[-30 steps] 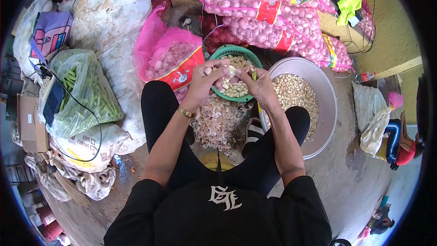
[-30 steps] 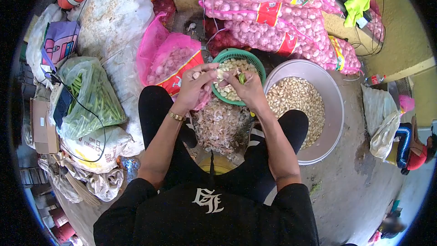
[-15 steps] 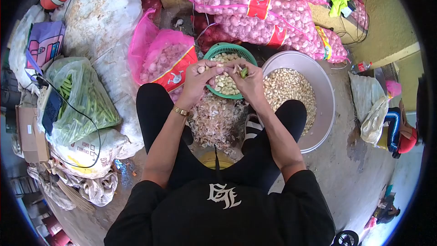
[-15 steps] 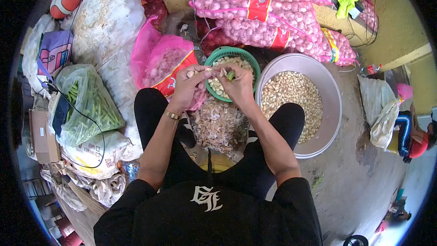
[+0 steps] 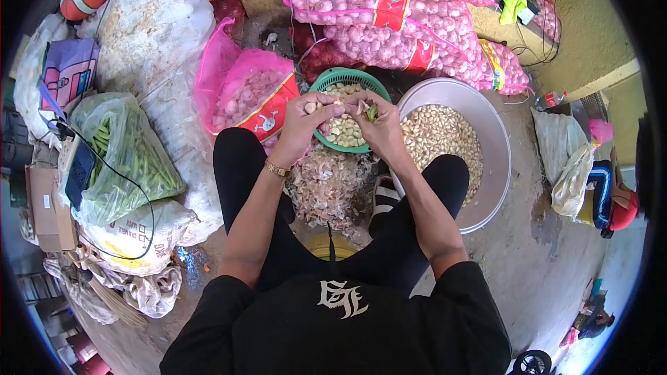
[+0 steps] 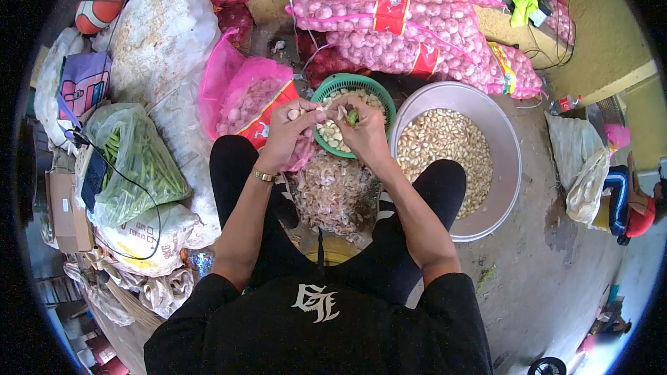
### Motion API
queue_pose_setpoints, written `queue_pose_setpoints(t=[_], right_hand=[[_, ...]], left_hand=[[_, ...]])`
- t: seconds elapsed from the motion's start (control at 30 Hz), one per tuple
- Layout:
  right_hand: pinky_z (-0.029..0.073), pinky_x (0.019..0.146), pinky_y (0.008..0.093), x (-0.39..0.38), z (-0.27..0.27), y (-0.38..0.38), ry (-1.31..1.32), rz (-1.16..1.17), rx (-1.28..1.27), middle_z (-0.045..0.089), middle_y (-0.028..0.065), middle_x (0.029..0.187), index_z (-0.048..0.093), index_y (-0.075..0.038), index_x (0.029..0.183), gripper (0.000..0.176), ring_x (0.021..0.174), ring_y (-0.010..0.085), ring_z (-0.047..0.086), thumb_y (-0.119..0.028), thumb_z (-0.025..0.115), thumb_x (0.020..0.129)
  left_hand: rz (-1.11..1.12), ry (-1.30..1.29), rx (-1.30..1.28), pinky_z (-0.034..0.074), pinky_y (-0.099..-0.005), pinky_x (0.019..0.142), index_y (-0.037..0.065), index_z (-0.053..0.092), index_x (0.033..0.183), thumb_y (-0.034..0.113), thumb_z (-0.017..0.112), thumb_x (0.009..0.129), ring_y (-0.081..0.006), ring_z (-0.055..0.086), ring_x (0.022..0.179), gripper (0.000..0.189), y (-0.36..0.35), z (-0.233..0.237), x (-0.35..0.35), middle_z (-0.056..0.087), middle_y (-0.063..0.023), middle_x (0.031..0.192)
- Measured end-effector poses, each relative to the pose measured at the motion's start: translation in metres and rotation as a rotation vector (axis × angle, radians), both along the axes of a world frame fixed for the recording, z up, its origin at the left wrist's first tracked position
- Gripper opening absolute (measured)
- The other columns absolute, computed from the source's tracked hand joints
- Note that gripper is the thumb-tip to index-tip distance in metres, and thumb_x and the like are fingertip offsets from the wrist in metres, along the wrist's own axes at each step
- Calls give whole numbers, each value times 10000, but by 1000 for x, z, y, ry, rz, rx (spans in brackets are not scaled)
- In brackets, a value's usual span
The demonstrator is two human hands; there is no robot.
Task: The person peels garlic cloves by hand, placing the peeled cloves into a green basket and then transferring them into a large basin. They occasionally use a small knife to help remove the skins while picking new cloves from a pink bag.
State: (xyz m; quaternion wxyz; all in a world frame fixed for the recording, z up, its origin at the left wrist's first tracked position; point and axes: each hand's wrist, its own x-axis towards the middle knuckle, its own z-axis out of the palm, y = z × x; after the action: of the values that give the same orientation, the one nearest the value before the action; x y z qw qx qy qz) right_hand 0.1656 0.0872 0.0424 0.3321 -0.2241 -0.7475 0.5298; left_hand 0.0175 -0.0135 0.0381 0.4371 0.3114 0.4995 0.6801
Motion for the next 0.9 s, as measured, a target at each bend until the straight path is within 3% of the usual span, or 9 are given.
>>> queue_pose_setpoints(t=[0.2,0.33,0.53,0.63,0.8,0.83,0.9], right_hand=[[450,819,264,2,-7,7,-84,83,157,617,26,905,584,-2,989,115,890,99,543,-96,636,949],[439,830,257,6,-4,7,-91,113,80,596,23,902,572,-3,969,118,896,95,530,-99,639,947],[454,822,274,27,12,10,-101,179,58,604,30,879,581,-5,968,74,884,98,547,-51,625,931],[471,810,285,39,17,12,-294,347,105,627,47,862,594,0,946,61,859,119,577,-16,622,895],[513,805,328,45,6,8,-508,529,-14,682,135,928,639,13,1035,194,916,186,647,-34,650,848],[522,817,347,45,0,8,-495,562,189,683,172,999,619,19,1131,325,969,214,654,-92,684,833],[520,801,350,45,-3,5,-495,544,201,674,171,984,604,23,1138,357,933,219,649,-121,702,826]], left_hand=[[-29,24,-11,449,-192,505,-4,671,972,79,738,856,-37,559,560,157,-2,0,1,633,11,717],[-53,-64,-24,457,-193,522,-1,675,992,82,732,862,-38,560,568,165,-4,4,-4,637,6,730],[-5,-125,-1,459,-197,526,-8,679,1091,93,720,877,-30,528,567,240,-1,4,-11,650,-12,750],[-4,-161,-11,462,-198,536,7,637,1197,118,713,890,-30,516,585,335,5,4,-9,659,-23,788],[29,-244,-57,442,-195,543,43,531,1329,174,701,911,-27,503,622,471,34,-6,-1,615,4,794],[27,-244,-52,442,-195,543,43,531,1329,174,701,911,-27,503,622,471,39,-8,-4,615,4,794],[-22,-432,-25,403,-187,509,35,586,1256,186,724,893,-17,477,590,417,39,-12,-8,570,31,747]])
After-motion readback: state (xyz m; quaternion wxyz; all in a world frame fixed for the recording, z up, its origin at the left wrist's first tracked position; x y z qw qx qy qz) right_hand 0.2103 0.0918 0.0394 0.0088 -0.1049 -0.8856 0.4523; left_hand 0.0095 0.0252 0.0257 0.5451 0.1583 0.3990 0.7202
